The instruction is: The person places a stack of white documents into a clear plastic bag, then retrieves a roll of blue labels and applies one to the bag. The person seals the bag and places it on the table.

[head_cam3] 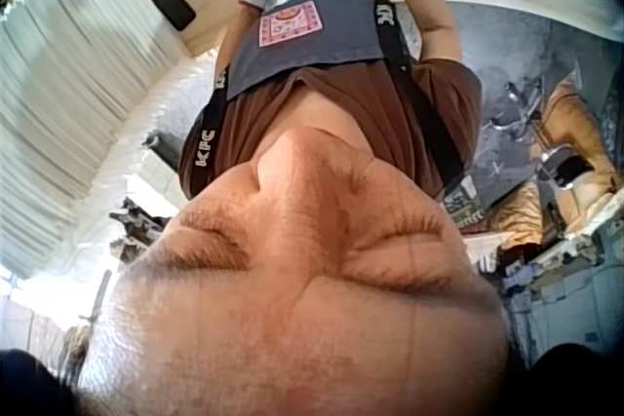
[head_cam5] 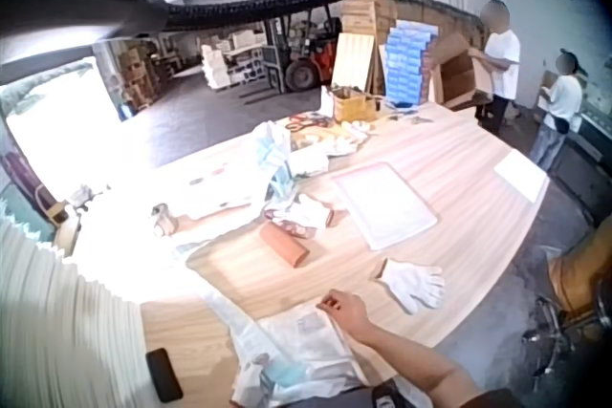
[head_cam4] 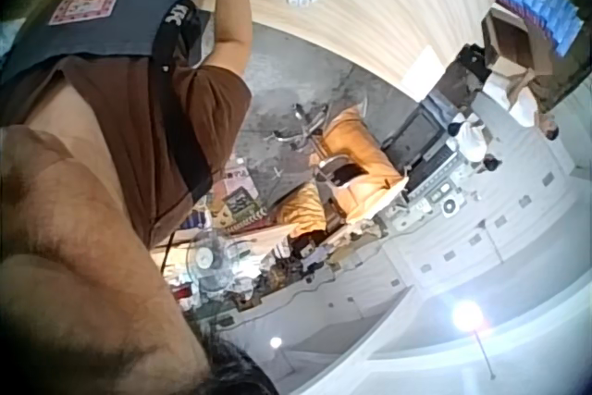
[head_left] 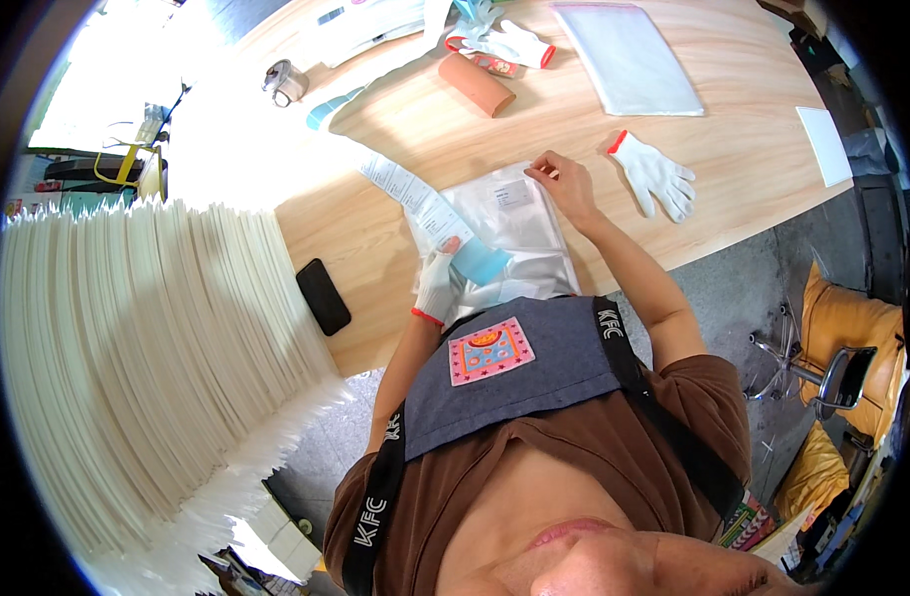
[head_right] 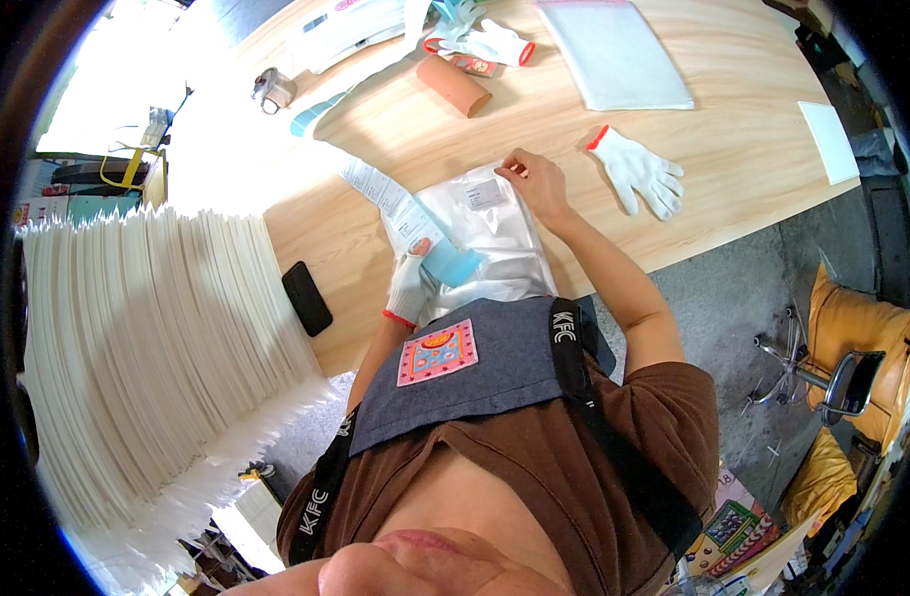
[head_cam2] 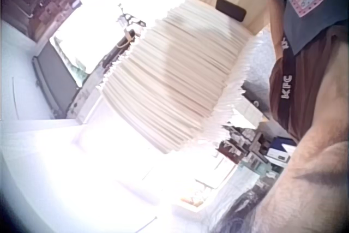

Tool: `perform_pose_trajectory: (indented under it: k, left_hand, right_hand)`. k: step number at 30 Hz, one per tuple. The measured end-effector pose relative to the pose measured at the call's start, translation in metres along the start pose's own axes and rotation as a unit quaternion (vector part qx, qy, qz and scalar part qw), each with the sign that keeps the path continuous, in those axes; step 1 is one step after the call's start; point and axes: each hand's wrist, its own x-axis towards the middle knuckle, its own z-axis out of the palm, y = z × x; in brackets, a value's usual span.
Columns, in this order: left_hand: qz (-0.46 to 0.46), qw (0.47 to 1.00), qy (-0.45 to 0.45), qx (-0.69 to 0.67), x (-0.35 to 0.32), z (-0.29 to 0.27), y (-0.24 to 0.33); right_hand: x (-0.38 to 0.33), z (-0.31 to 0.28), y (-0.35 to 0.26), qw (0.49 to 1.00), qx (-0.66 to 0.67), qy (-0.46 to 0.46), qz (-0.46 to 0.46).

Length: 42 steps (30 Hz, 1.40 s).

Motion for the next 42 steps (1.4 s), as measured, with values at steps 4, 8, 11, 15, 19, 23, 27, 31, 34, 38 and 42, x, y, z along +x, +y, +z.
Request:
perform_pose_trajectory:
  k: [4, 8, 11, 15, 19, 23, 27, 31, 34, 38, 42]
  left_hand:
    - [-0.003, 1.0, -0.003, -0.001, -0.001, -0.001, 0.0]
    - [0.001, 1.0, -0.005, -0.026, -0.01, 0.007, 0.005]
    - [0.005, 1.0, -0.011, -0.016, -0.019, 0.004, 0.013]
    - [0.018, 0.999, -0.031, 0.022, -0.042, 0.026, 0.051]
    - [0.038, 0.999, -0.02, -0.017, -0.034, 0.038, 0.05]
    - [0.026, 0.998, -0.009, 0.061, -0.007, -0.002, 0.007]
    - [0.041, 0.994, -0.014, 0.099, -0.014, 0.004, -0.001]
    - [0.014, 0.996, -0.042, 0.074, -0.02, 0.014, 0.011]
    - [-0.003, 0.999, -0.025, -0.034, -0.019, 0.014, 0.012]
    - [-0.006, 0.998, -0.045, -0.035, 0.0, -0.023, -0.007]
    - [-0.018, 0.999, -0.009, -0.025, 0.006, -0.027, -0.011]
  right_hand:
    - [-0.002, -0.005, -0.004, 0.986, -0.058, 0.069, -0.138]
    - [-0.011, -0.011, -0.015, 0.994, 0.005, -0.002, -0.113]
    - [-0.023, -0.011, -0.022, 0.983, 0.115, -0.111, -0.092]
    - [-0.057, -0.016, -0.028, 0.918, 0.147, -0.311, -0.197]
    - [-0.088, -0.001, -0.017, 0.861, 0.035, -0.484, -0.151]
    - [-0.074, -0.007, -0.044, 0.846, 0.036, -0.53, 0.052]
    - [-0.056, 0.022, -0.037, 0.952, 0.087, -0.276, -0.099]
    - [-0.055, 0.045, -0.042, 0.949, 0.154, -0.262, -0.089]
    - [-0.056, 0.049, -0.043, 0.945, 0.148, -0.278, -0.092]
    - [-0.06, 0.044, -0.049, 0.937, -0.004, -0.153, -0.314]
    - [-0.063, 0.039, -0.05, 0.943, 0.107, -0.212, -0.235]
